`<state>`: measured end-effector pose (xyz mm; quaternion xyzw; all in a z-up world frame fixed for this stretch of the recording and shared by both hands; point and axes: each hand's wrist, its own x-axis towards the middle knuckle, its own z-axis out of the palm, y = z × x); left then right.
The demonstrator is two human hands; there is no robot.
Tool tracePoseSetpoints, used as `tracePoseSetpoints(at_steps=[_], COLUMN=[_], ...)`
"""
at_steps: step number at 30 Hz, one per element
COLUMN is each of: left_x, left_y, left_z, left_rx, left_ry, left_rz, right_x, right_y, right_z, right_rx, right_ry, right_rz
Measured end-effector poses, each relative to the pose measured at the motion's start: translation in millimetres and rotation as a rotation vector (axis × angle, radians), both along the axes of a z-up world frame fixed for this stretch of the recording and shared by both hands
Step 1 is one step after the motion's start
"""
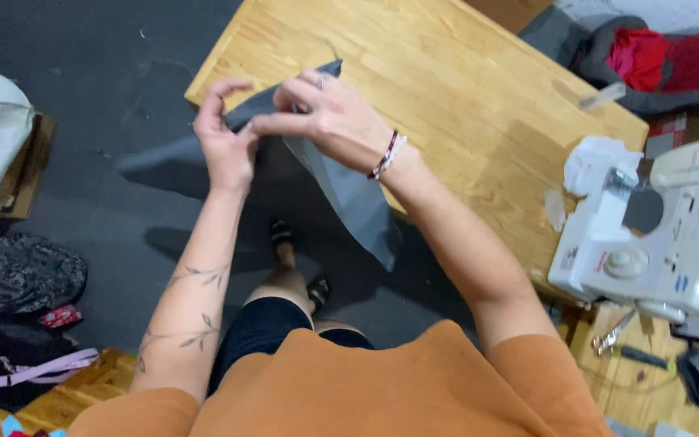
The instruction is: Aligning different layers of fabric and securing them with sewing pins on a work table in preparation for sewing.
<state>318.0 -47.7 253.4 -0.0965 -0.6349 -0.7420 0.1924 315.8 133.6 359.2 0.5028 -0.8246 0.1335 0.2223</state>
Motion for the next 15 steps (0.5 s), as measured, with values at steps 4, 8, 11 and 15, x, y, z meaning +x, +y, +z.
tracePoseSetpoints(at_steps=[4,8,11,15], left_x=[31.3,76.5,127.1,188.3], left_y=[-21.2,-52.1,-86.9,-141.8], left_z=[21.3,31.1,-11.0,-90.0], left_rx=[-0.213,-0.273,-0.368,-0.451], left_ry=[0.248,0.262,0.119,-0.043], left_rz=[0.221,0.582,0.686,0.585], right_x=[20.7,25.7,25.1,26.8], right_y=[-21.9,-76.4,-137.0,-242.0], right_z=[7.8,2.4,-15.9,-29.5], right_rx=[0.037,0.025,-0.027,-0.087], right_ry=[0.111,0.085,0.012,-0.113], right_rz=[0.044,0.023,0.032,-0.058])
